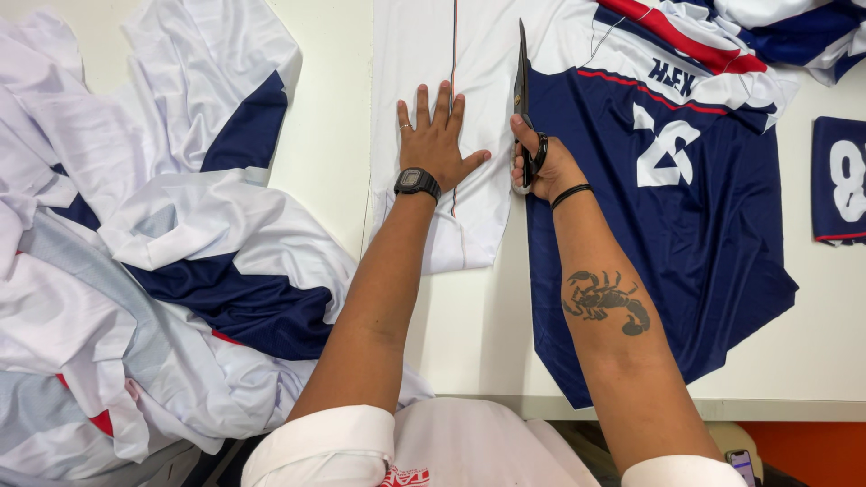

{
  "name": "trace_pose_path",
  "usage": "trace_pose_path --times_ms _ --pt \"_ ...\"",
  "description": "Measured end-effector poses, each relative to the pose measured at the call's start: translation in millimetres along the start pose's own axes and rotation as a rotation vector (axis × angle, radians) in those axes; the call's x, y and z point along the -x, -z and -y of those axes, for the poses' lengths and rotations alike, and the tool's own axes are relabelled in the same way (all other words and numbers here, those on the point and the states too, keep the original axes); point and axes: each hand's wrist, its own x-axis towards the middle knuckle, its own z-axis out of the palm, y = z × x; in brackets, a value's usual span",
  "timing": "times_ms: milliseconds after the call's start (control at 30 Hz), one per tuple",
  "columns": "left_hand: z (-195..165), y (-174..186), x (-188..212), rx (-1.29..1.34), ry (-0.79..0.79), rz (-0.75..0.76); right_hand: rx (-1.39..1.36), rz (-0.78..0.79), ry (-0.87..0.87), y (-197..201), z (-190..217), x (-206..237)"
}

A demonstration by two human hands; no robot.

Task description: The person uses shears to cut a white and blue sports jersey laid out on a table. They smooth the fabric, align the edges, and make long straight cuts along the seams and side panels, separating the jersey into pieces.

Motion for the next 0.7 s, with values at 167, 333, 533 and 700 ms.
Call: trace_pose_path --times_ms 167,333,533,700 --pt "-1.1 -6.9 2.7 -0.001 0.003 0.033 -0.026 0.027 -0.027 5.2 2.8 3.8" --pt "-0.1 -12.9 12.2 -0.014 0.008 0.021 -0.041 0.048 -0.044 -0.4 21.6 -0.3" --pt "-1.0 -18.6 18.7 -0.020 0.030 0.023 -0.010 0.026 -0.016 -1.9 26.2 -5.8" --pt "-4.2 -21.0 24.0 -0.022 0.029 0.024 -0.012 0.048 0.012 3.0 18.3 1.8"
